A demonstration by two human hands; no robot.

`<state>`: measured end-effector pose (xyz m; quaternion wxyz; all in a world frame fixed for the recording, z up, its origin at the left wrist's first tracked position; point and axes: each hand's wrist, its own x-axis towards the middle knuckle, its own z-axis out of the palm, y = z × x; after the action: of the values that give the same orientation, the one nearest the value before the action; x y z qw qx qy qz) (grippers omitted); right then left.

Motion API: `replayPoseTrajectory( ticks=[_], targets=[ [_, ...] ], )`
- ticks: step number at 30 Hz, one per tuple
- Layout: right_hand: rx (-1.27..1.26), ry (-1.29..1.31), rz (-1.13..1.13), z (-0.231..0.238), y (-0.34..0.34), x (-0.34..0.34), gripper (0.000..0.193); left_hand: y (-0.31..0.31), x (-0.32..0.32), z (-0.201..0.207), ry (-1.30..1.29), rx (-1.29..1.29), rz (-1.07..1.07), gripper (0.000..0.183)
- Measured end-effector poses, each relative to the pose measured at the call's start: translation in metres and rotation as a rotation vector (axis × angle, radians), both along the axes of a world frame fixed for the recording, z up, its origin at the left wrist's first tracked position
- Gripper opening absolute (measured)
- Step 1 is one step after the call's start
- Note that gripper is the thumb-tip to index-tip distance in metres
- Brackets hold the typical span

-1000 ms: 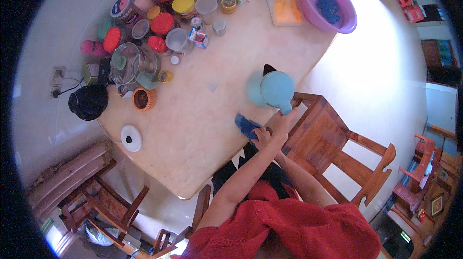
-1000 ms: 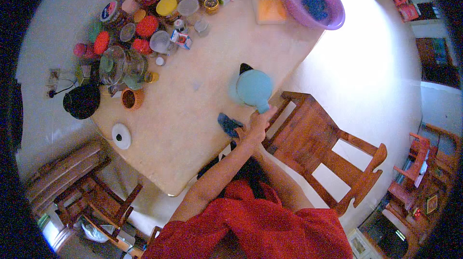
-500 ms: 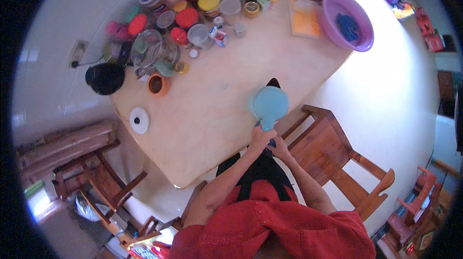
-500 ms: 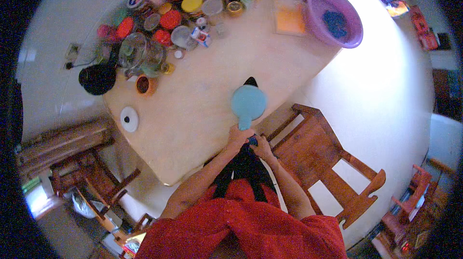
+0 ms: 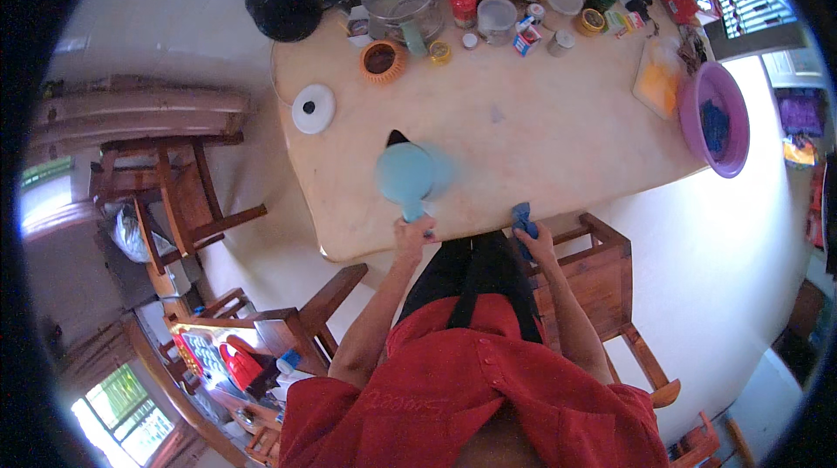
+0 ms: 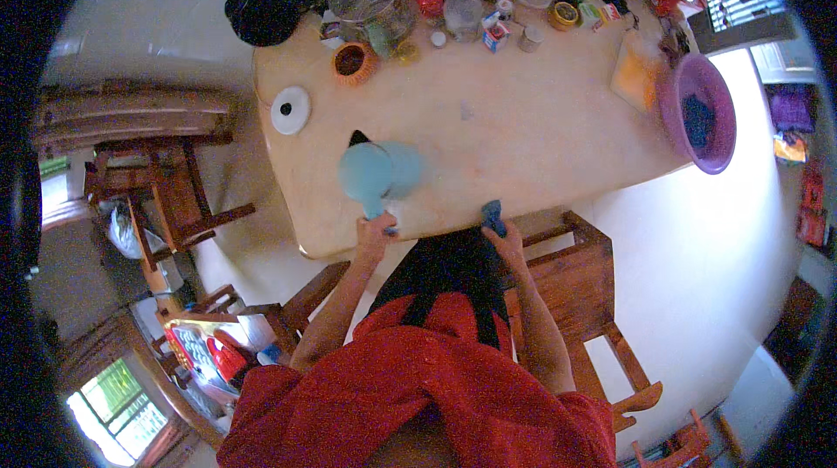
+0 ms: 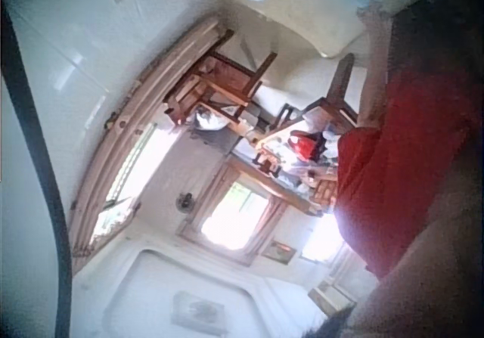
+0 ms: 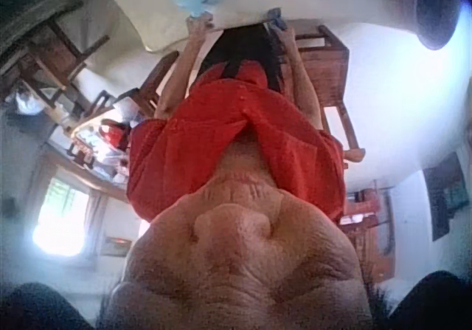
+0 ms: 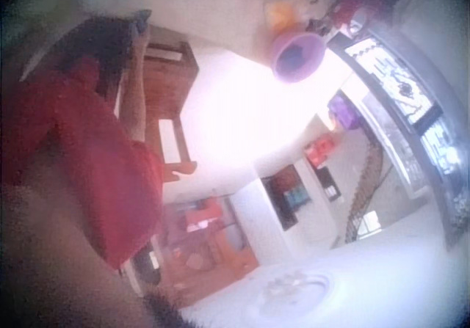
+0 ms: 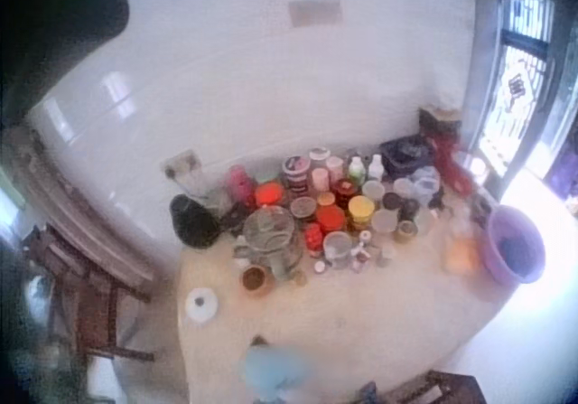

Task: The person cleans a variety of household objects by hand using a cloth, including an electric kettle, a kettle base, a plastic container, and a small handheld mirror.

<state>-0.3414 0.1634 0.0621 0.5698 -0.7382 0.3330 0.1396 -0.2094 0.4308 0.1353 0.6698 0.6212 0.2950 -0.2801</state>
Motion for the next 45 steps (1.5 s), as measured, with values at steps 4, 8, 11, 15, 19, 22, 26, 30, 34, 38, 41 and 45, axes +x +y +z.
replayPoseTrajectory(
  ticks=[4,8,11,15,19,22,26,30,34,38,41,45],
  targets=[
    [-0.150,0.081,0.096,0.025,0.009,0.034,0.045,0.032,0.020,-0.008,-0.071,0.046,0.114,0.011],
    [-0.085,0.169,0.018,0.009,-0.004,0.057,0.052,0.074,0.028,-0.035,-0.305,0.057,0.132,0.014],
    [-0.098,0.174,0.009,0.015,-0.027,0.064,0.051,0.071,0.035,-0.033,-0.194,-0.066,0.260,0.016],
    [-0.239,0.012,-0.057,0.011,-0.054,0.071,0.050,0.072,0.032,-0.030,-0.225,0.024,0.214,0.019],
    [-0.453,-0.093,-0.173,-0.004,-0.106,0.074,0.048,0.067,0.036,-0.024,-0.317,0.138,0.113,0.021],
    [-0.486,0.083,-0.171,-0.012,-0.163,0.080,0.039,0.054,0.035,-0.010,-0.234,0.112,0.149,0.032],
    [-0.440,-0.024,-0.283,-0.003,-0.233,0.089,0.035,0.019,0.024,0.018,-0.266,0.352,0.414,0.042],
    [-0.653,-0.113,-0.475,-0.036,-0.320,0.101,0.047,0.023,-0.021,-0.026,-0.388,0.494,0.596,0.040],
    [-0.659,-0.029,-0.596,-0.045,-0.377,0.131,0.057,-0.035,-0.068,-0.063,-0.327,0.628,0.300,0.038],
    [-0.706,0.017,-0.575,-0.079,-0.456,0.125,0.054,-0.184,-0.055,-0.094,-0.307,0.478,-0.223,0.029],
    [-0.612,-0.029,-0.523,-0.079,-0.456,0.149,0.053,-0.288,-0.024,-0.063,-0.301,0.371,-0.463,0.025],
    [-0.811,-0.273,-0.350,-0.093,-0.478,0.143,0.057,-0.378,-0.004,-0.055,-0.274,0.220,-0.495,0.021]
  ],
)
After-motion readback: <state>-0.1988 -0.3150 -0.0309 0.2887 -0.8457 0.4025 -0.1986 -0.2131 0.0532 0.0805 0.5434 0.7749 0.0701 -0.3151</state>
